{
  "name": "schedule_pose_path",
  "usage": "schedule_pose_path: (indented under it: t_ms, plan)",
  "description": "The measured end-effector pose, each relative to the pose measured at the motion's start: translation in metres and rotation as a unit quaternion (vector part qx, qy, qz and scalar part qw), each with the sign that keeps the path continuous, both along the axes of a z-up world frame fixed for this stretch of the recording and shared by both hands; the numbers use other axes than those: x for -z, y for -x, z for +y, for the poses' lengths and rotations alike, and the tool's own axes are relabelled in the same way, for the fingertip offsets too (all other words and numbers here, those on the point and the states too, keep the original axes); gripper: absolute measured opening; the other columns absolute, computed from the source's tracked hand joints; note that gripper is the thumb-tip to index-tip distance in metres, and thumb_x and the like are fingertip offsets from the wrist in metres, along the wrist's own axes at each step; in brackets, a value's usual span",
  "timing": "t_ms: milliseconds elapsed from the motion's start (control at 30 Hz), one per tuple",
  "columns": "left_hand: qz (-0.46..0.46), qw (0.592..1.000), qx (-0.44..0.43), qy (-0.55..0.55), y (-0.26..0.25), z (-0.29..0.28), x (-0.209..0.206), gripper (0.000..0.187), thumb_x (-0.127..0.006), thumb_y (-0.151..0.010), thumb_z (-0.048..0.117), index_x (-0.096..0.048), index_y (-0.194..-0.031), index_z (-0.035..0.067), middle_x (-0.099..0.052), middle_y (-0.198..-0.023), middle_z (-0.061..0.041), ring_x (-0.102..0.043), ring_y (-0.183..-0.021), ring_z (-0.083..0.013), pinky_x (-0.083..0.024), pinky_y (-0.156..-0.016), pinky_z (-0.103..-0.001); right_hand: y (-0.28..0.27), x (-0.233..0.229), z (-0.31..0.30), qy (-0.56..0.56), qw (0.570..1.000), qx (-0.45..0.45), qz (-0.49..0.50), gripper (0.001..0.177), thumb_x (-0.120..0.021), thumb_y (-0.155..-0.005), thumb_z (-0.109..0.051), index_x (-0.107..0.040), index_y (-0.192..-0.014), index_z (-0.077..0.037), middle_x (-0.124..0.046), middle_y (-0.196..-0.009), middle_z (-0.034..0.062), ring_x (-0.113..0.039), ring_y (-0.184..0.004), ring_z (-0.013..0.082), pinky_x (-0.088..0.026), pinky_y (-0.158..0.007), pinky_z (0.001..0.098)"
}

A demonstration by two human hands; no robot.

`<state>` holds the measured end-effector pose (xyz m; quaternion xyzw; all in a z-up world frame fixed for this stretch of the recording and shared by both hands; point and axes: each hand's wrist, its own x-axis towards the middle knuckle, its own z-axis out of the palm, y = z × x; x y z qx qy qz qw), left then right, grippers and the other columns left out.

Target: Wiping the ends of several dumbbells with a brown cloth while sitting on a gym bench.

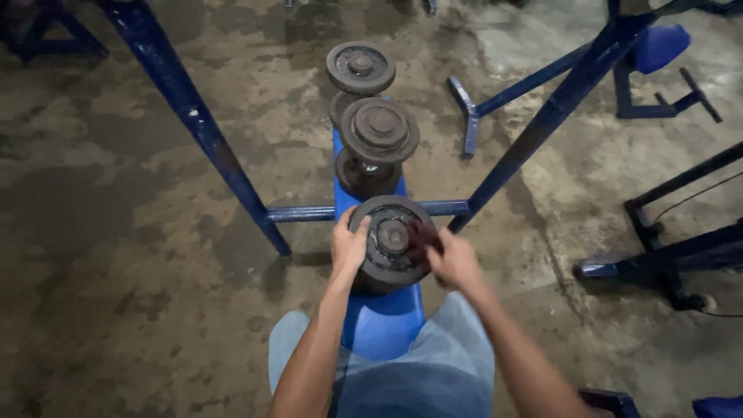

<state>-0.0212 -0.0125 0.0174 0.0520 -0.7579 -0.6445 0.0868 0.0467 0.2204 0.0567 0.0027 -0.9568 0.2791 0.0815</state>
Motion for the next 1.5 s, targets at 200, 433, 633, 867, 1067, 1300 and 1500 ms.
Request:
schedule_pose_path:
  t_ms: [200, 433, 633, 867, 1067, 1300, 1500]
  plan:
    - [-0.011, 1.0, -0.014, 0.001, -0.007, -0.006, -0.012, 0.044, -0.074, -0.089, 0.023, -0.068, -0.128, 0.003, -0.077, -0.114, -0.018, -0.074, -0.106, -0.0274, -0.054, -0.095, -0.037, -0.059, -0.023, -0.057, 0.028, 0.998, 0.002, 0.058, 0.023, -0.07, -0.086, -0.024, -0.058, -0.094, -0.006, -0.068, -0.088, 0.0234, -0.066, -0.082, 0.0478, -0.053, -0.07, 0.0567]
    - [0.01, 1.0, 0.001, -0.006, -0.012, -0.01, -0.01, 0.042, -0.072, -0.091, 0.022, -0.067, -0.127, 0.002, -0.076, -0.114, -0.018, -0.073, -0.106, -0.0263, -0.054, -0.094, -0.037, -0.064, -0.026, -0.069, 0.025, 0.996, -0.048, 0.064, 0.022, -0.071, -0.084, -0.024, -0.058, -0.091, -0.008, -0.067, -0.085, 0.0196, -0.066, -0.08, 0.0448, -0.053, -0.068, 0.055]
    - [0.04, 0.999, -0.002, -0.009, -0.018, -0.011, 0.0, 0.044, -0.071, -0.092, 0.021, -0.064, -0.131, 0.002, -0.075, -0.117, -0.019, -0.072, -0.109, -0.0261, -0.054, -0.096, -0.037, -0.013, -0.011, -0.003, -0.021, 0.999, 0.036, 0.022, 0.022, -0.068, -0.091, -0.028, -0.064, -0.099, -0.007, -0.07, -0.093, 0.0211, -0.067, -0.09, 0.0439, -0.054, -0.077, 0.0525]
    - [0.015, 0.999, -0.008, 0.039, -0.009, -0.005, -0.012, 0.045, -0.073, -0.09, 0.021, -0.066, -0.131, 0.003, -0.075, -0.115, -0.021, -0.073, -0.108, -0.0297, -0.054, -0.094, -0.039, 0.053, -0.044, -0.032, 0.046, 0.993, -0.015, 0.105, 0.021, -0.065, -0.088, -0.024, -0.067, -0.103, -0.009, -0.072, -0.096, 0.0199, -0.068, -0.09, 0.0424, -0.055, -0.076, 0.052]
    - [0.029, 0.997, -0.016, 0.064, -0.012, -0.009, -0.021, 0.047, -0.073, -0.09, 0.023, -0.064, -0.131, 0.002, -0.072, -0.116, -0.025, -0.071, -0.11, -0.0365, -0.053, -0.094, -0.043, 0.091, -0.048, -0.078, -0.046, 0.996, -0.036, 0.074, 0.024, -0.066, -0.088, -0.026, -0.066, -0.102, -0.007, -0.072, -0.097, 0.0209, -0.068, -0.089, 0.044, -0.055, -0.076, 0.0551]
    - [-0.006, 0.998, -0.045, 0.046, 0.002, -0.008, 0.056, 0.053, -0.044, -0.105, 0.042, -0.065, -0.132, 0.001, -0.069, -0.118, -0.028, -0.062, -0.115, -0.0469, -0.049, -0.095, -0.049, 0.098, -0.062, -0.136, -0.013, 0.984, -0.175, 0.042, 0.021, -0.065, -0.085, -0.029, -0.07, -0.095, -0.011, -0.073, -0.088, 0.0223, -0.069, -0.084, 0.0454, -0.056, -0.075, 0.0569]
    - [-0.071, 0.975, -0.091, -0.189, 0.001, -0.017, 0.07, 0.076, -0.031, -0.103, 0.062, -0.07, -0.119, -0.001, -0.074, -0.105, -0.009, -0.064, -0.1, -0.0235, -0.05, -0.091, -0.04, 0.068, -0.05, -0.134, -0.079, 0.973, -0.213, 0.032, 0.025, -0.066, -0.086, -0.03, -0.065, -0.099, -0.009, -0.071, -0.085, 0.0232, -0.069, -0.079, 0.0466, -0.055, -0.07, 0.0594]
